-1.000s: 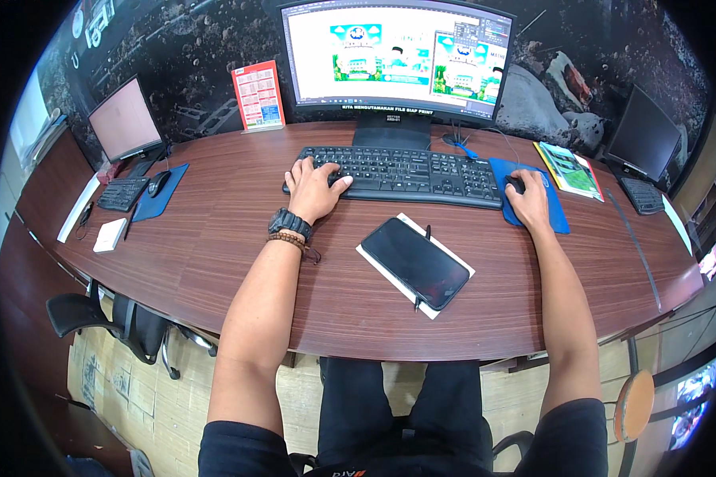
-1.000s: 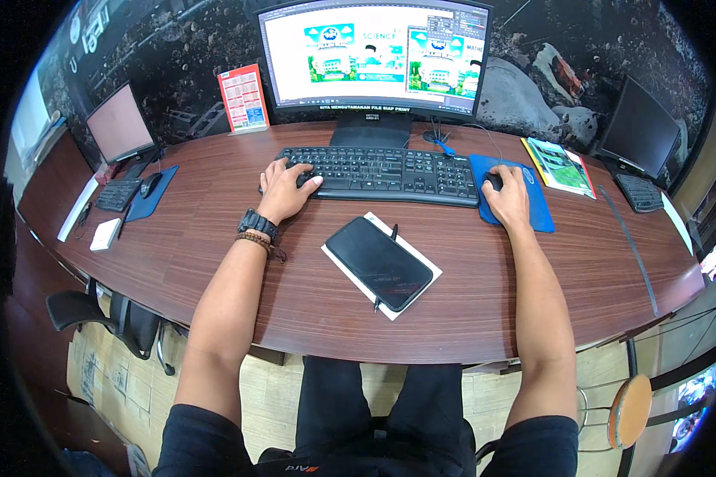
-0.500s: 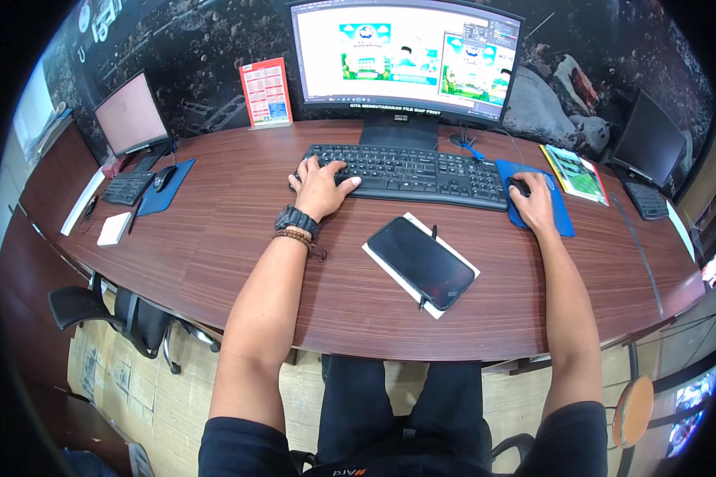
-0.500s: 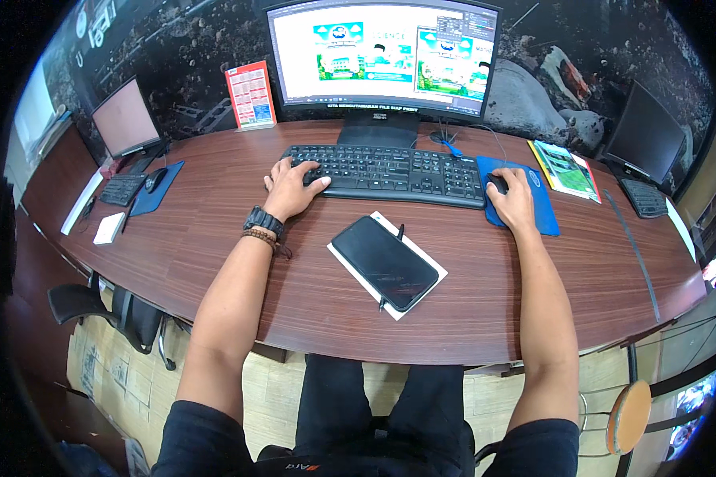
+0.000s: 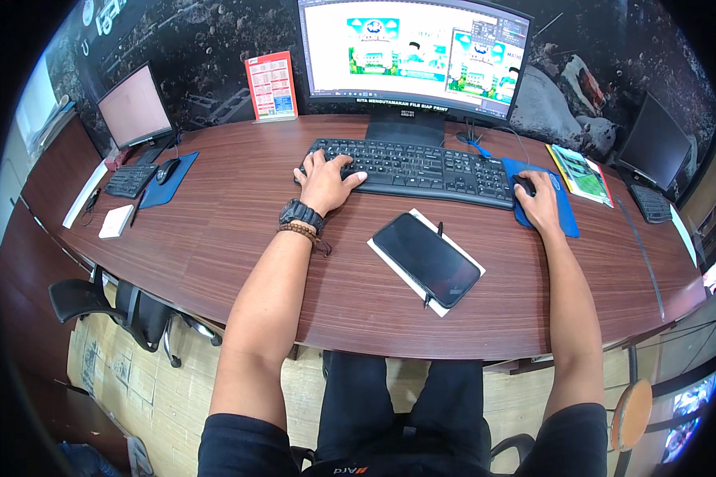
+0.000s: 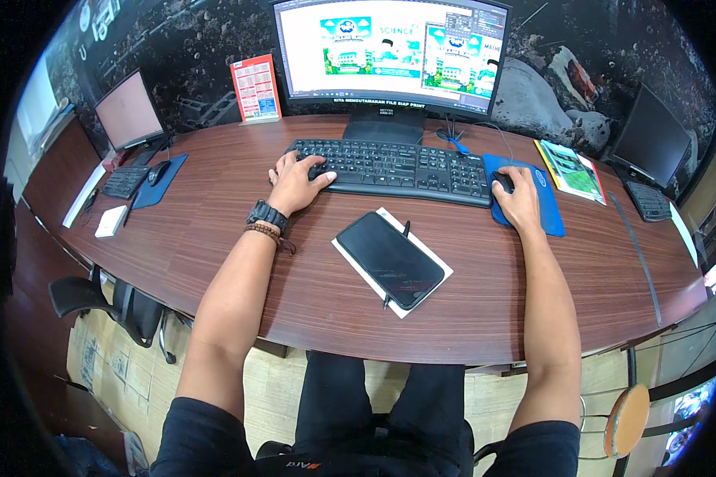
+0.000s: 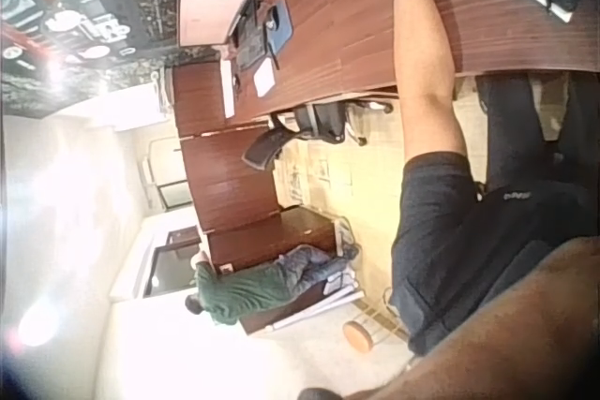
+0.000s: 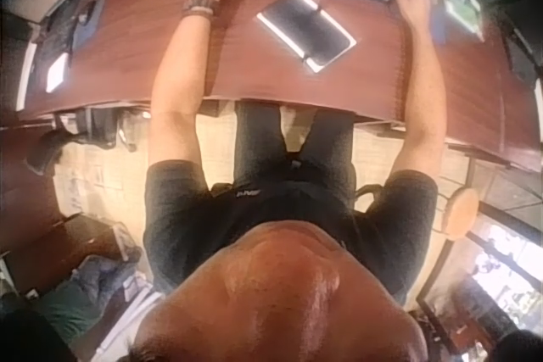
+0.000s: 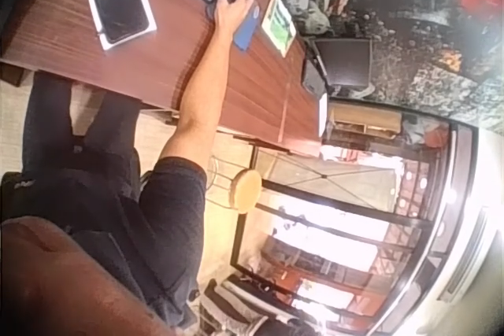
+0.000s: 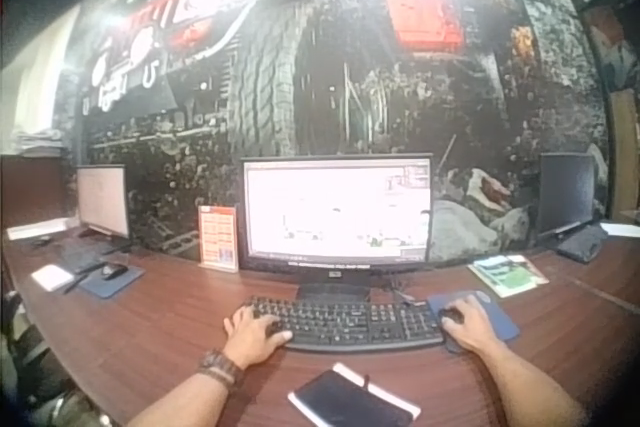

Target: Designing a flyer or document on a computer using a keyboard and mouse.

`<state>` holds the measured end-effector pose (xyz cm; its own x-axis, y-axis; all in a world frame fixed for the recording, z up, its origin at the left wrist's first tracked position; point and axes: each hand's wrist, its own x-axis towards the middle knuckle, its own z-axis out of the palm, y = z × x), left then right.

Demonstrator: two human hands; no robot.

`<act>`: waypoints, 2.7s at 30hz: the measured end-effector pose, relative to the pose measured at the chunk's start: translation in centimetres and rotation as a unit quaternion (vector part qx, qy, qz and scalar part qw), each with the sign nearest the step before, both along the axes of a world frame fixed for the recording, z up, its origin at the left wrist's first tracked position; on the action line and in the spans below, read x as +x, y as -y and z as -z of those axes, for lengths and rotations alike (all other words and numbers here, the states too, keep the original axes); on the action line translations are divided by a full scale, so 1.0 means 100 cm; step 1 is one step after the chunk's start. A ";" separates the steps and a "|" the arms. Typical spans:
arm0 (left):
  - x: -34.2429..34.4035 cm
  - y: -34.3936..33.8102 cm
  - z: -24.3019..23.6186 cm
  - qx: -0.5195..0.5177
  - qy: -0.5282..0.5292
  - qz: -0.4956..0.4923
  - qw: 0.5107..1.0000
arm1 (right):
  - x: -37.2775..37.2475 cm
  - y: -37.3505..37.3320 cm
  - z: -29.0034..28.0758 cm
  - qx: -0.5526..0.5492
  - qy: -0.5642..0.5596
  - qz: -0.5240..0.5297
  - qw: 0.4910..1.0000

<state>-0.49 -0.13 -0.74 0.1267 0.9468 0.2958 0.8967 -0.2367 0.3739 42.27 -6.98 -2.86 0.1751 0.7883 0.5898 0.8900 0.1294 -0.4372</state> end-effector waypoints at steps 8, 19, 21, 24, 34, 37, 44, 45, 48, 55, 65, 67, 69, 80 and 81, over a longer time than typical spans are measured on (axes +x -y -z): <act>0.001 0.002 -0.002 0.001 0.000 -0.003 1.000 | 0.002 -0.001 0.001 0.002 -0.002 -0.001 1.000; 0.002 0.001 0.000 0.011 -0.002 -0.006 1.000 | 0.001 0.000 0.001 -0.004 -0.001 0.006 1.000; -0.002 -0.004 0.003 0.038 -0.014 -0.016 0.999 | -0.001 -0.001 0.001 -0.006 -0.001 0.011 1.000; 0.002 -0.002 0.000 0.065 -0.006 -0.028 0.997 | 0.003 -0.001 0.001 -0.001 -0.001 0.024 1.000; 0.001 -0.003 0.001 0.052 0.005 -0.048 0.997 | 0.000 0.001 0.001 -0.009 -0.006 0.033 0.999; -0.001 -0.003 0.003 0.063 0.008 -0.052 0.997 | 0.000 0.000 0.001 -0.012 -0.005 0.034 0.999; 0.001 -0.003 0.001 0.059 0.002 -0.048 0.997 | 0.000 0.001 0.001 -0.008 -0.005 0.061 0.998; -0.001 -0.004 0.003 0.064 0.004 -0.050 0.997 | 0.000 0.001 0.001 -0.007 -0.004 0.066 0.998; -0.004 -0.005 0.006 0.067 0.008 -0.040 0.997 | -0.002 0.001 0.000 -0.013 -0.018 0.095 0.995; 0.001 -0.002 0.002 0.048 0.000 -0.040 0.998 | -0.002 0.003 -0.002 -0.027 -0.020 0.100 0.994; 0.001 -0.002 0.000 0.025 0.006 -0.030 0.999 | -0.001 0.002 -0.003 -0.035 -0.018 0.106 0.994; 0.000 -0.002 0.000 0.025 0.005 -0.031 0.999 | -0.002 0.002 -0.003 -0.036 -0.018 0.106 0.994; 0.000 -0.002 0.000 0.025 0.004 -0.032 0.999 | -0.002 0.002 -0.003 -0.036 -0.021 0.106 0.994; 0.001 -0.001 0.001 0.031 0.000 -0.031 0.999 | -0.002 0.003 -0.003 -0.021 -0.022 0.097 0.995; 0.001 -0.001 0.001 0.031 0.000 -0.031 0.999 | -0.002 0.002 -0.003 -0.025 -0.023 0.100 0.994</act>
